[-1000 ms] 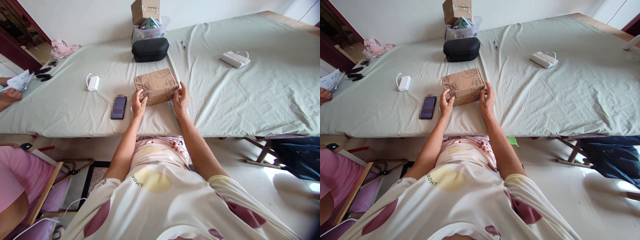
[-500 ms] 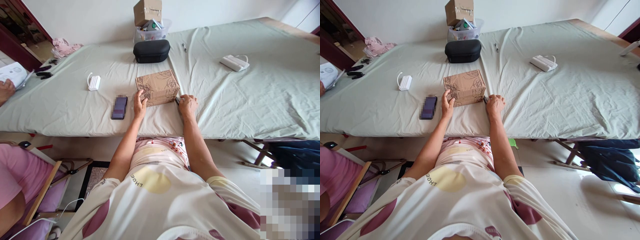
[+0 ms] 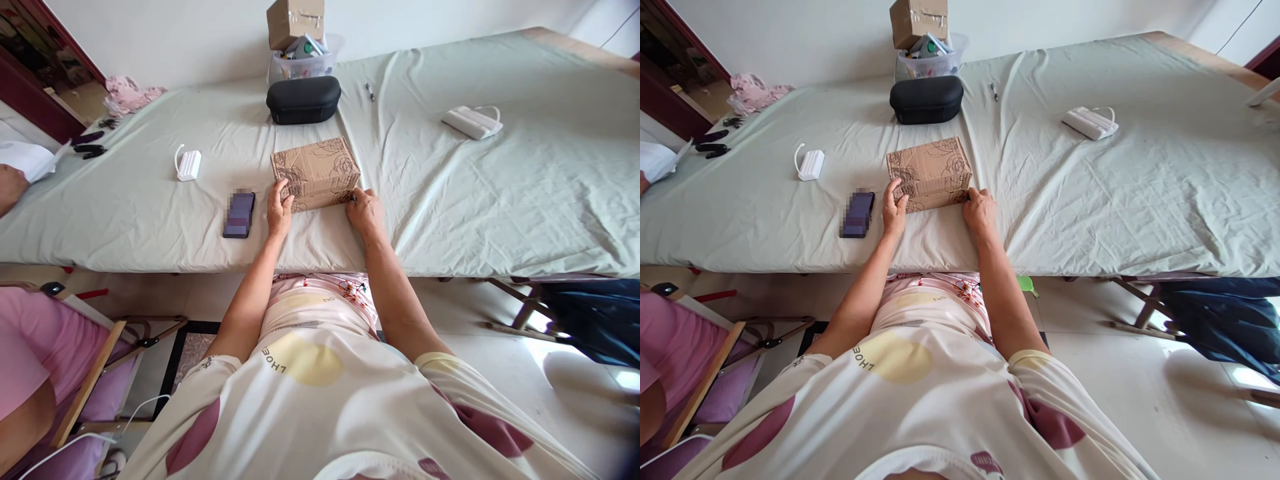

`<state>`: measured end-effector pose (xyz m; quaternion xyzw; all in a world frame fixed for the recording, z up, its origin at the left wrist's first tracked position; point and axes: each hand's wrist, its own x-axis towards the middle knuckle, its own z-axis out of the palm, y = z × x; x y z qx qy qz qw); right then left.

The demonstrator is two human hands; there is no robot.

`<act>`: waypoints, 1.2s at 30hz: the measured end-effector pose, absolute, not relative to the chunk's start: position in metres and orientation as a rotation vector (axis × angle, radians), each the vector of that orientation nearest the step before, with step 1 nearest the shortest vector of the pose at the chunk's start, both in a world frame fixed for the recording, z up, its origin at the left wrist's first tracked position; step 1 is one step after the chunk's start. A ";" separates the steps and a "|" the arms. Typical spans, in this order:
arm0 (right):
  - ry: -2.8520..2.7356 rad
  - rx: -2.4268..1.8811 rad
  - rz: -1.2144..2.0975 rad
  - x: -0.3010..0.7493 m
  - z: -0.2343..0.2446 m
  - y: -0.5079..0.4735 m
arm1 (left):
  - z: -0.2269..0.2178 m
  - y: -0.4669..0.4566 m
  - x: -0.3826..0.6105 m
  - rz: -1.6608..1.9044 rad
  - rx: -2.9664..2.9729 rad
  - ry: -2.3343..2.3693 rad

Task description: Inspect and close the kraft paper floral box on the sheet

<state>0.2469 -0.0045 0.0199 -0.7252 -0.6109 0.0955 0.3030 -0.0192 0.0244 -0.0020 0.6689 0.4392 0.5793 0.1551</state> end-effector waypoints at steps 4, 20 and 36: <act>-1.377 -1.756 0.267 0.254 0.013 0.006 | 0.001 0.020 -0.021 1.645 1.954 1.228; -1.368 -1.371 -0.046 0.234 0.023 -0.005 | -0.004 0.023 -0.019 1.598 1.989 1.199; -2.055 -0.986 -0.090 0.180 0.027 -0.042 | 0.002 0.015 -0.018 1.569 1.987 1.201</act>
